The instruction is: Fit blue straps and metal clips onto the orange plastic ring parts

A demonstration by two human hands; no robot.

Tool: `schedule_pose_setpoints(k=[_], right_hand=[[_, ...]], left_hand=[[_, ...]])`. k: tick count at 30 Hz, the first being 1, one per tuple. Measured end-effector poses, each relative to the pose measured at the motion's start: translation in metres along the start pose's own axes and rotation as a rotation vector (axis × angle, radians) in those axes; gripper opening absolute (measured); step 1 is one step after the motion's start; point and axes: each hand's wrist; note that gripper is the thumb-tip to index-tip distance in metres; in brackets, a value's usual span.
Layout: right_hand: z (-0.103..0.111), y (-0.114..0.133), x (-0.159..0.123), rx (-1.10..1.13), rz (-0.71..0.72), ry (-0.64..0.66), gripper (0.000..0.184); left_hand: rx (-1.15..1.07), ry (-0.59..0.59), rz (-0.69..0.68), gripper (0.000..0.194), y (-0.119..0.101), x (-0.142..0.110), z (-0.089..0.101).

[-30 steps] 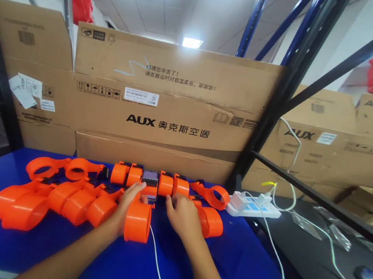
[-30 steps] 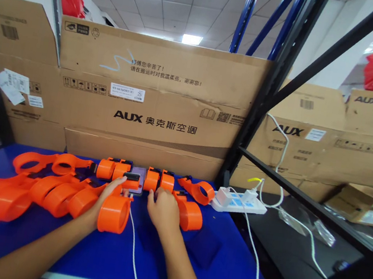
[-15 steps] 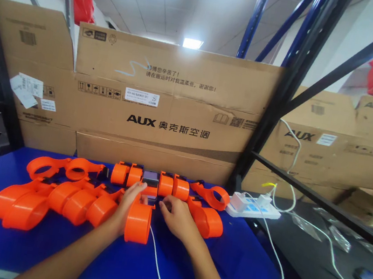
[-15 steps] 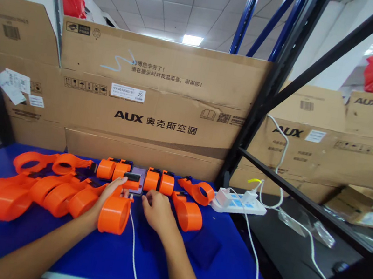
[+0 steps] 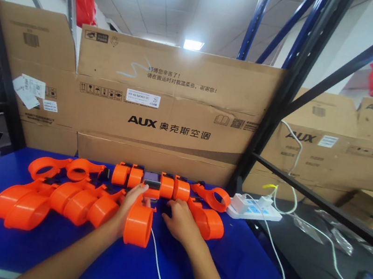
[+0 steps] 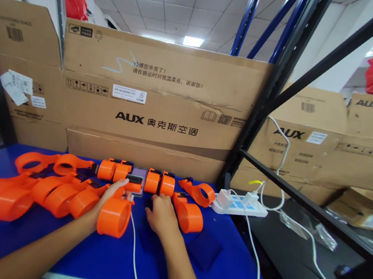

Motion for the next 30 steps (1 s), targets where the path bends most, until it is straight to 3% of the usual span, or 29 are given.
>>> schedule_pose_setpoints(k=[4, 12, 20, 25, 30], right_hand=[[-0.001, 0.0, -0.002, 0.006, 0.007, 0.029, 0.029], [0.001, 0.007, -0.006, 0.134, 0.019, 0.122, 0.038], [0.006, 0.005, 0.001, 0.132, 0.043, 0.113, 0.036], [0.01, 0.013, 0.01, 0.435, 0.085, -0.121, 0.034], [0.007, 0.022, 0.011, 0.773, 0.117, -0.126, 0.036]], left_hand=[[-0.059, 0.07, 0.03, 0.036, -0.004, -0.003, -0.003], [0.018, 0.018, -0.015, 0.04, -0.007, -0.011, -0.011], [0.117, 0.026, -0.047, 0.034, -0.005, -0.01, -0.01], [0.193, 0.031, -0.089, 0.034, -0.002, -0.008, -0.007], [0.228, 0.068, -0.126, 0.033, 0.0, -0.007, -0.005]])
Point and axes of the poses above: each hand's wrist, its own x-axis towards the middle knuckle, its own z-axis out of the back of the hand, y = z × x, and after that the axes turned 12 degrees about -z, right-handed
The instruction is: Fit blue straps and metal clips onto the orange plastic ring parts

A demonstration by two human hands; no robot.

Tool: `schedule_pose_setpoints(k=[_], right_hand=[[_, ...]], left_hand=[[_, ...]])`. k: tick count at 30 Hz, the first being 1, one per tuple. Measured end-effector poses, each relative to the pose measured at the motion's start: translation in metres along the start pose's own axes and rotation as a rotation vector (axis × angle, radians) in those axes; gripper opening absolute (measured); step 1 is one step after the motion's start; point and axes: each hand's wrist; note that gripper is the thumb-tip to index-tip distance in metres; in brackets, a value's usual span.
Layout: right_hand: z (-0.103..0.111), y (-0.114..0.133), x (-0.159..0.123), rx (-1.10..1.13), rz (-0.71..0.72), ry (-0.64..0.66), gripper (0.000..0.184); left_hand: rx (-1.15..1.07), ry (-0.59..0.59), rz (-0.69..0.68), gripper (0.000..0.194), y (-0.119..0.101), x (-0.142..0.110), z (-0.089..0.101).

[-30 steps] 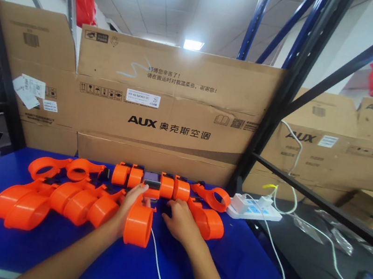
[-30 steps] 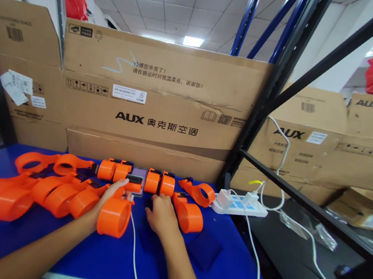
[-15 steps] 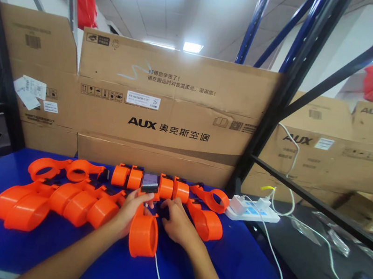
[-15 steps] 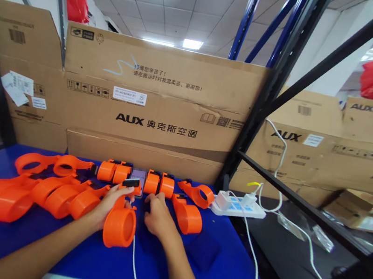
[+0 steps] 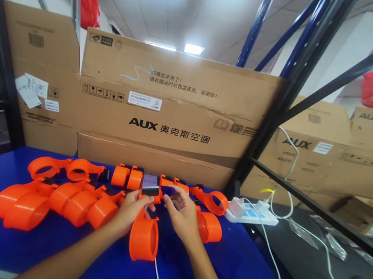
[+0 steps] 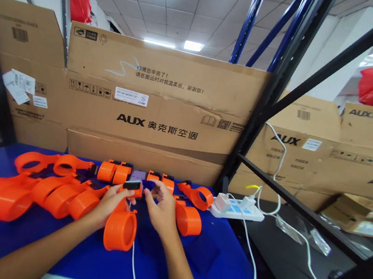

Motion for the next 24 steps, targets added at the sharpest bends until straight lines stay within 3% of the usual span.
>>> schedule_pose_setpoints(k=[7, 11, 16, 24], right_hand=[[0.004, 0.023, -0.008, -0.111, 0.086, 0.095, 0.02], [0.008, 0.034, -0.011, -0.218, 0.157, 0.136, 0.023], [0.007, 0.027, -0.013, -0.308, 0.194, 0.156, 0.036], [0.004, 0.018, -0.013, -0.316, 0.24, 0.081, 0.033]], left_hand=[[0.047, -0.008, -0.019, 0.036, 0.0, 0.001, 0.002], [0.048, -0.023, -0.037, 0.039, -0.001, 0.001, 0.0], [0.067, -0.036, -0.069, 0.042, 0.001, 0.001, -0.001], [0.061, -0.028, -0.083, 0.041, -0.001, 0.001, -0.002]])
Point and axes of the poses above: each hand's wrist, its own x-axis towards the middle knuckle, its own z-axis out of the back of the hand, y = z × x, and after that the axes turned 12 degrees about -z, right-handed
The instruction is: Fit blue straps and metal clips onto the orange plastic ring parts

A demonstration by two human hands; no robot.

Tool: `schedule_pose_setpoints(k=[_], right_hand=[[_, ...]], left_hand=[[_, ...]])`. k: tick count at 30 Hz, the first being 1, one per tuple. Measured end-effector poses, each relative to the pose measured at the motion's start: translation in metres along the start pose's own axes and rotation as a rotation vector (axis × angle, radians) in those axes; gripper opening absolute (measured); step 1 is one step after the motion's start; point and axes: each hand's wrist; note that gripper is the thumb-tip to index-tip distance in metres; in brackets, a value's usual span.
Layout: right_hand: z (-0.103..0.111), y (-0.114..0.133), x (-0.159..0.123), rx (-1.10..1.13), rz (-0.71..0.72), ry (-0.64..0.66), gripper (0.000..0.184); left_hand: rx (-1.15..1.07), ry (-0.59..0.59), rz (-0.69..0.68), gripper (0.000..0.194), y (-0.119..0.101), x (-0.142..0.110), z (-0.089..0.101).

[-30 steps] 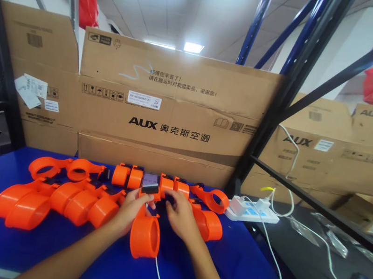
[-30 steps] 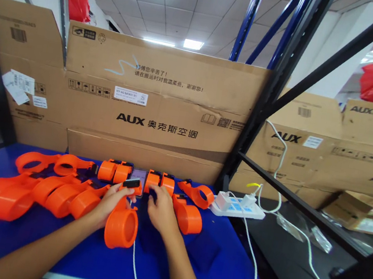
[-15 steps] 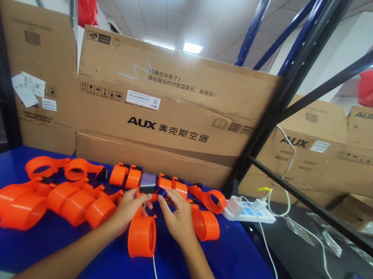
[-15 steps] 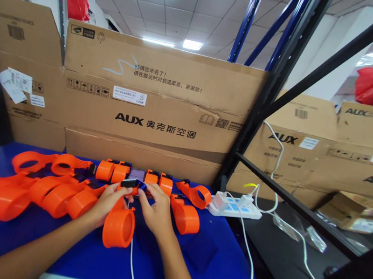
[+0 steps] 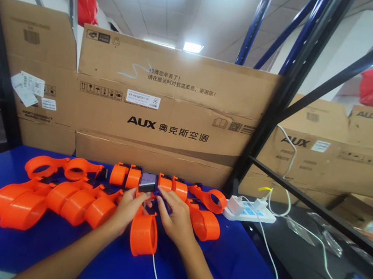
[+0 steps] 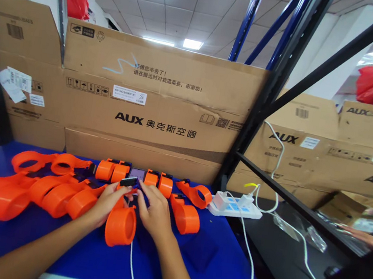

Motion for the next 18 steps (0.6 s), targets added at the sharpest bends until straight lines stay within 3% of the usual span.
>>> schedule_pose_setpoints(k=[12, 18], right_hand=[[-0.0018, -0.0013, -0.0017, -0.064, -0.007, 0.041, 0.039], [-0.0095, -0.0072, -0.0044, -0.191, 0.063, -0.035, 0.046]], left_hand=[[0.073, 0.005, -0.041, 0.043, -0.0029, -0.0017, -0.0009], [0.087, -0.002, -0.043, 0.043, -0.0041, -0.0016, -0.0012]])
Point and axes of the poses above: each hand's wrist, its own x-axis towards the middle knuckle, its own z-axis out of the back of the hand, y = z × x, and after that the axes turned 12 degrees about -z, right-handed
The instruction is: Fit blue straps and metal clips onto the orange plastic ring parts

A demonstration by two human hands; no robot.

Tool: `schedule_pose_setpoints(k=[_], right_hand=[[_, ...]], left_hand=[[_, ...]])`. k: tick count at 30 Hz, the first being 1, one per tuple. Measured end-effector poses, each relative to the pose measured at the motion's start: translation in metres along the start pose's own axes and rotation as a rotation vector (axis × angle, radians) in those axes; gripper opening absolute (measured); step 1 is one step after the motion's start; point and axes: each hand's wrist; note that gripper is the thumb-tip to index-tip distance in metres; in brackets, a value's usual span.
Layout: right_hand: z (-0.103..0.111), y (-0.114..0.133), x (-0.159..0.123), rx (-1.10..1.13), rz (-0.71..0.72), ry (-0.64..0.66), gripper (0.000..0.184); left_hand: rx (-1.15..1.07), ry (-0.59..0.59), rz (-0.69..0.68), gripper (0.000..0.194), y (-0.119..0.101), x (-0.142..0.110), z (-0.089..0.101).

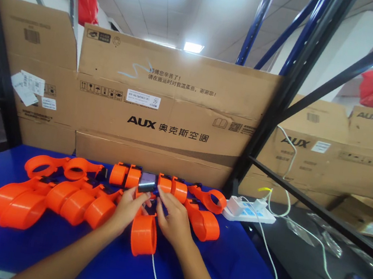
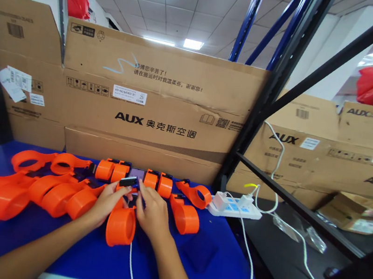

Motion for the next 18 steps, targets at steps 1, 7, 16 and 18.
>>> schedule_pose_setpoints(k=[1, 7, 16, 18], right_hand=[[-0.001, 0.0, 0.0, -0.028, 0.003, -0.016, 0.048], [-0.003, 0.0, 0.0, -0.094, 0.038, -0.02, 0.052], [0.009, 0.006, 0.002, 0.081, -0.002, 0.027, 0.044], [0.014, 0.008, 0.004, 0.214, -0.057, 0.046, 0.039]], left_hand=[[-0.008, 0.0, -0.001, 0.043, 0.0, 0.0, 0.0], [-0.036, -0.005, 0.025, 0.041, 0.002, -0.001, 0.0], [-0.111, -0.008, 0.077, 0.044, 0.007, 0.001, 0.0], [-0.148, 0.004, 0.09, 0.045, 0.008, 0.0, -0.001]])
Point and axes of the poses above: each hand's wrist, its own x-axis towards the middle knuckle, its own z-axis out of the back of the hand, y = z × x, and after that the axes turned 12 degrees about -z, right-handed
